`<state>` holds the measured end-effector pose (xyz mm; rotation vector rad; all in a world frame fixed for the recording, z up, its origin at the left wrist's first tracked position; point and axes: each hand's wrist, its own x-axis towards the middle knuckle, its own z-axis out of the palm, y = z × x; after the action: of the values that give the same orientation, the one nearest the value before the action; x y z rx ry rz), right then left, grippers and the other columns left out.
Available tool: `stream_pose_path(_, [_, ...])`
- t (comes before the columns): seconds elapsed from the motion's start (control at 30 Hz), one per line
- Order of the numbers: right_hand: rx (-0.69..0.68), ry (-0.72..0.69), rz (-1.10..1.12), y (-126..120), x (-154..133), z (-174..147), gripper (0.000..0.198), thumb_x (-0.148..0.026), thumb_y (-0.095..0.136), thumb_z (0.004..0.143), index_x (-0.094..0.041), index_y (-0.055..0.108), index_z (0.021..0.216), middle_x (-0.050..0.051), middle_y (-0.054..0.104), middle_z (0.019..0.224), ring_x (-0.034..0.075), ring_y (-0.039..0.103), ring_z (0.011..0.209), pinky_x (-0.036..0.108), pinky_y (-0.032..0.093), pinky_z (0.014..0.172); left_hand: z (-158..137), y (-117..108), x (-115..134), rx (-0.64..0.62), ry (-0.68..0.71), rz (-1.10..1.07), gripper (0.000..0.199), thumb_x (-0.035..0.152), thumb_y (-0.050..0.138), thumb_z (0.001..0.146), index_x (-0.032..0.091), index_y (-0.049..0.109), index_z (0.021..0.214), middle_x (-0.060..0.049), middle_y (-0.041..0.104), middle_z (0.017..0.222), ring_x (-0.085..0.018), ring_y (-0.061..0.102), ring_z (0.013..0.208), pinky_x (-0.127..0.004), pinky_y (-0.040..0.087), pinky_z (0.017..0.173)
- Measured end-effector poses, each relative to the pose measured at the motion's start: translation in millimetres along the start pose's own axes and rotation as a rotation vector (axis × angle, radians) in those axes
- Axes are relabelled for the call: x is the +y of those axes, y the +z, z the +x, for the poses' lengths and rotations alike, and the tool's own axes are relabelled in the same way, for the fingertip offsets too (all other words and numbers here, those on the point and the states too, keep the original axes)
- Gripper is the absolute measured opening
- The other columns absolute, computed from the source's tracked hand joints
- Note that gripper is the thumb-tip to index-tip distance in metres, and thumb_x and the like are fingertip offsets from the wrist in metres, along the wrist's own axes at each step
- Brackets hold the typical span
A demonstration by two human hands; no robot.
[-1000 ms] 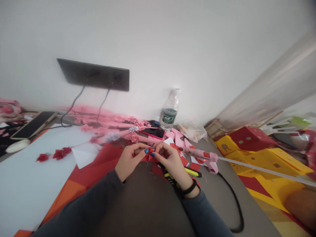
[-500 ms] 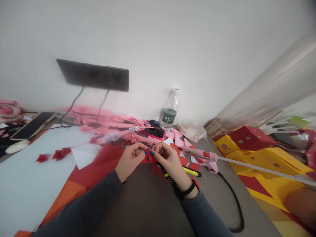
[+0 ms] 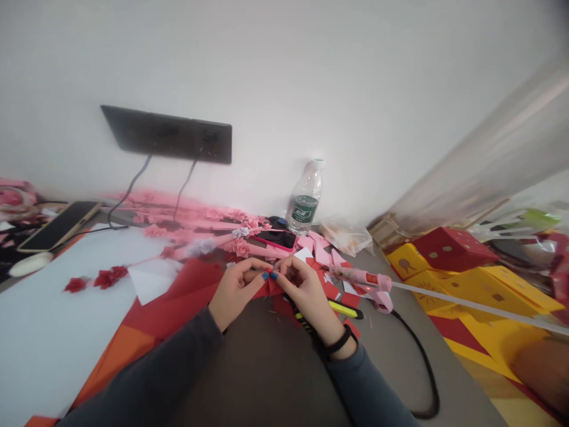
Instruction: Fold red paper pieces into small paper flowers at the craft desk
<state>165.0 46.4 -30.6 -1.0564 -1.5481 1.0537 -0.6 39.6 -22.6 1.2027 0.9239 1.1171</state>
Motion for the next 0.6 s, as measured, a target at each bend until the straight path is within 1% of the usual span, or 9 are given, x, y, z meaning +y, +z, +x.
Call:
stream_pose_path(0.07, [-0.004,0.003,0.003,0.3,0.0,-0.1,0.029,-0.042,0.065,0.084,-0.021,0.049,0.072,0.002,0.059,0.075,0.014,0.051,0.062,0.027,0.041,0.057,0.2,-1.0,-1.7,0.016,0.004,0.018,0.016,0.029,0.069,0.077,0.018,0.068,0.088,-0.005,0.077,0.081,-0.022,0.073,0.081,-0.030,0.055,0.074])
stream_pose_path(0.17, [-0.006,0.003,0.001,0.8,-0.7,-0.2,0.029,-0.043,0.065,0.084,-0.022,0.049,0.073,0.002,0.059,0.076,0.015,0.052,0.063,0.027,0.042,0.058,0.0,-2.1,-3.3,0.030,-0.002,0.034,0.018,0.032,0.072,0.076,0.018,0.068,0.086,-0.005,0.077,0.079,-0.022,0.072,0.079,-0.029,0.054,0.070])
stream_pose_path(0.33, [-0.016,-0.001,-0.004,1.7,-3.6,-0.6,0.030,-0.044,0.065,0.084,-0.022,0.048,0.073,0.002,0.059,0.077,0.015,0.053,0.065,0.028,0.044,0.059,-1.1,-2.8,-4.8,0.029,-0.030,0.022,0.023,0.037,0.073,0.077,0.016,0.068,0.086,-0.003,0.074,0.071,-0.018,0.068,0.065,-0.024,0.049,0.059])
stream_pose_path(0.4, [-0.019,0.000,-0.006,2.6,-4.3,-1.1,0.030,-0.044,0.064,0.085,-0.022,0.047,0.073,0.002,0.059,0.076,0.016,0.053,0.066,0.028,0.043,0.059,-0.7,-3.0,-5.5,0.046,-0.024,0.027,0.023,0.038,0.073,0.077,0.016,0.068,0.083,-0.003,0.074,0.071,-0.016,0.066,0.063,-0.023,0.047,0.058])
stream_pose_path(0.5, [-0.006,-0.010,-0.007,4.3,-3.9,-2.1,0.029,-0.043,0.065,0.085,-0.022,0.049,0.075,0.003,0.062,0.078,0.016,0.054,0.066,0.029,0.044,0.060,0.5,-2.9,-5.9,0.087,-0.001,0.011,0.025,0.040,0.074,0.076,0.016,0.068,0.079,-0.003,0.074,0.074,-0.017,0.068,0.069,-0.025,0.050,0.065])
stream_pose_path(0.6, [0.006,-0.003,0.006,4.9,-2.1,-2.6,0.026,-0.043,0.066,0.084,-0.022,0.051,0.082,0.004,0.066,0.084,0.015,0.052,0.062,0.028,0.044,0.058,1.5,-2.3,-5.6,0.110,0.012,-0.026,0.027,0.042,0.075,0.075,0.017,0.068,0.079,-0.005,0.077,0.083,-0.022,0.071,0.084,-0.031,0.053,0.079])
